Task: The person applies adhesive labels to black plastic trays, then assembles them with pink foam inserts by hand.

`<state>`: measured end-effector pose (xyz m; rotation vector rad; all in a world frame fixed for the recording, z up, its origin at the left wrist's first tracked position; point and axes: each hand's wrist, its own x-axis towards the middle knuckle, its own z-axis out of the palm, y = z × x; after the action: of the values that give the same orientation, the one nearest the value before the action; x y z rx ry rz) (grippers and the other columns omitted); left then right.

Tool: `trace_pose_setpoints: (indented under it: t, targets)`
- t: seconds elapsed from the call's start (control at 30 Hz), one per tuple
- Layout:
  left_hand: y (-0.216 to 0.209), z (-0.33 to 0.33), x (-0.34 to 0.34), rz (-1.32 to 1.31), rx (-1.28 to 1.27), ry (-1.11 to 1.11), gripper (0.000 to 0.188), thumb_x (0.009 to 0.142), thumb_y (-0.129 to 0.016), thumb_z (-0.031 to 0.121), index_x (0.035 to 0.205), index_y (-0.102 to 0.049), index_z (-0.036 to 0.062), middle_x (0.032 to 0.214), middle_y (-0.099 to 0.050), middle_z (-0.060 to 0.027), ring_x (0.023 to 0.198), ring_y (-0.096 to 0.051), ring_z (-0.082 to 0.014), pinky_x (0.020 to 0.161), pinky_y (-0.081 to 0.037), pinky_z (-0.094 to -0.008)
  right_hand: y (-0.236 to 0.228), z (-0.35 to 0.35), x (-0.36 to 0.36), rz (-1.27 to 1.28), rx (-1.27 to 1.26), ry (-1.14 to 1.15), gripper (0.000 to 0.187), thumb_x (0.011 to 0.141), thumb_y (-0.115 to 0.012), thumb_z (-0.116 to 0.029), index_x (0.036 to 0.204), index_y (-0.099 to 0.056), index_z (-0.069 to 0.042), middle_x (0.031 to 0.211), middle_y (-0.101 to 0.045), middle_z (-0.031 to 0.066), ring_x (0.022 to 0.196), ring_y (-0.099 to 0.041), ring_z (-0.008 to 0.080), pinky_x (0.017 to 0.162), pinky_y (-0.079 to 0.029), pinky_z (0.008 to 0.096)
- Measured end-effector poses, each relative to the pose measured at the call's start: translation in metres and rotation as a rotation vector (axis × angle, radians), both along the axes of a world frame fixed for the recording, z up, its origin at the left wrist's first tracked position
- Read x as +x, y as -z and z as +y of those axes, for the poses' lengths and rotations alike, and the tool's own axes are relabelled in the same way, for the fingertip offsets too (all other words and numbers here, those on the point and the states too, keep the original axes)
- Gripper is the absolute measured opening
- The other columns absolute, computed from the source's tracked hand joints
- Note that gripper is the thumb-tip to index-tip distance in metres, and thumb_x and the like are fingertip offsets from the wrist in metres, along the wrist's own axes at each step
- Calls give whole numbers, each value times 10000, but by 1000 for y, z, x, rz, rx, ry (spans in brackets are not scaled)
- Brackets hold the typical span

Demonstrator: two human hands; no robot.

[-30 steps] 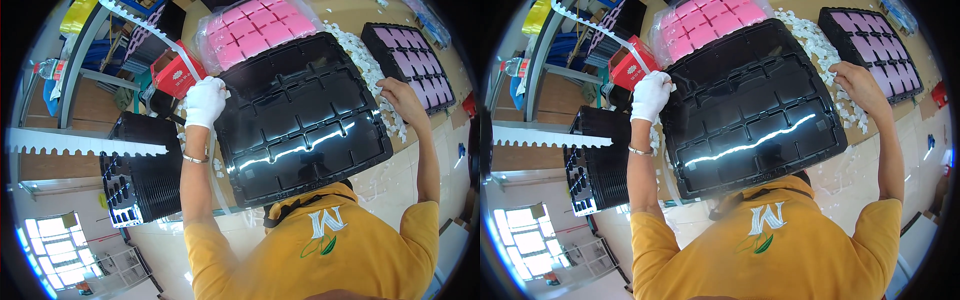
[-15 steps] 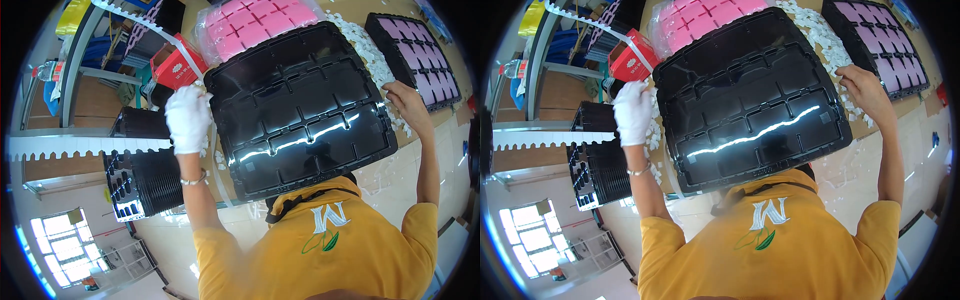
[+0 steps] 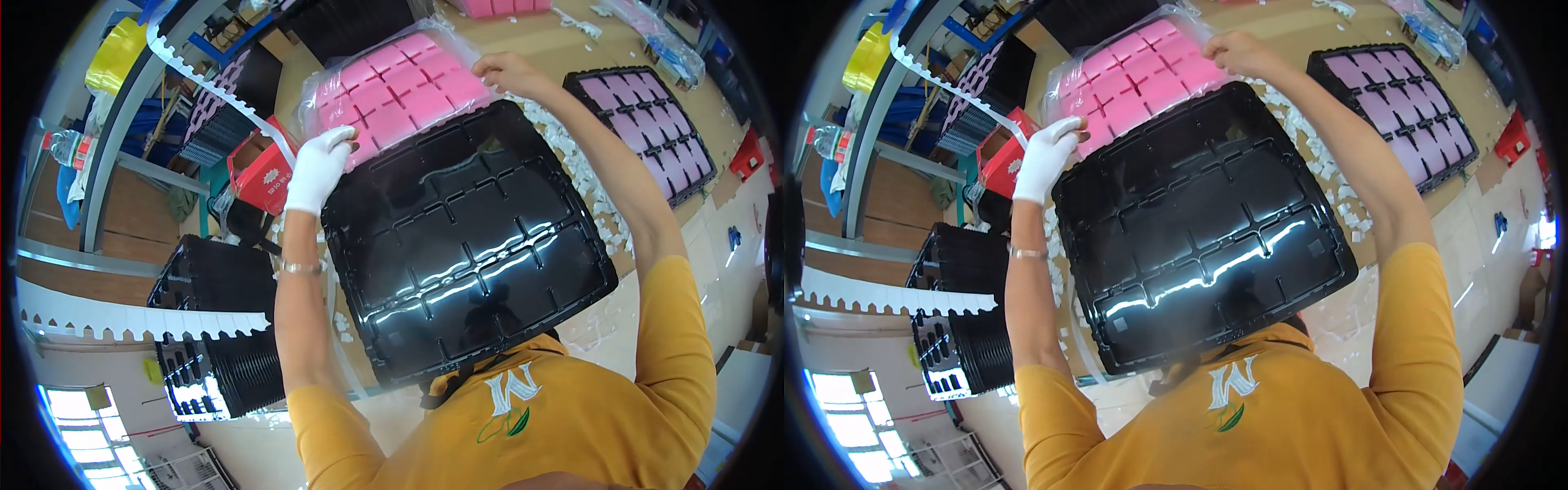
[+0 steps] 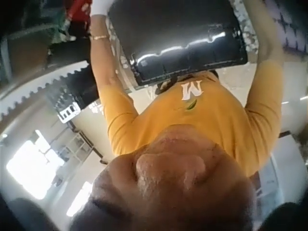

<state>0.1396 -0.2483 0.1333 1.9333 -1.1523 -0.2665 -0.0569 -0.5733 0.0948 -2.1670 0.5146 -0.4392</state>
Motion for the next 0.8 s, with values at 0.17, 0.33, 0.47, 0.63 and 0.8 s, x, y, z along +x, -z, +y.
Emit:
trace_pose_setpoints:
  t: [0.17, 0.33, 0.47, 0.63, 0.8]
  targets:
    - [29, -34, 55, -387, 663, -168, 378, 841, -558, 270, 1078, -669, -3, 1088, -645, -251, 1088, -600, -370, 967, -450, -383, 23, -25, 32, 460, -362, 57, 278, 761, -718, -190, 946, -674, 13, 874, -690, 149, 684, -664, 231, 622, -528, 327]
    - [29, -48, 57, -204, 779, -255, 447, 786, -648, 323, 1065, -665, -26, 1095, -638, -266, 1077, -609, -372, 944, -468, -399, 12, -13, 40, 522, -210, 180, 243, 740, -772, -170, 882, -657, -10, 724, -667, 94, 660, -667, 181, 529, -509, 314]
    - [42, -42, 74, -137, 797, -292, 451, 735, -726, 300, 1043, -675, -25, 1068, -650, -260, 1024, -634, -372, 900, -493, -411, -12, -1, 37, 517, -145, 212, 213, 754, -741, -192, 718, -694, 12, 601, -664, 89, 680, -693, 201, 613, -543, 336]
    - [53, -42, 72, -254, 647, -310, 149, 766, -663, 125, 842, -691, 0, 776, -683, -188, 676, -689, -308, 614, -552, -394, -12, -11, 30, 549, -360, 183, 253, 753, -743, -268, 772, -718, -17, 610, -665, 102, 727, -699, 247, 738, -544, 362]
    - [47, -40, 65, -505, 595, -347, 252, 820, -570, 219, 891, -708, 21, 894, -680, -216, 884, -657, -380, 835, -510, -436, -11, -9, 31, 456, -635, 185, 175, 761, -697, -243, 767, -684, -68, 688, -660, 51, 623, -653, 149, 607, -513, 304]
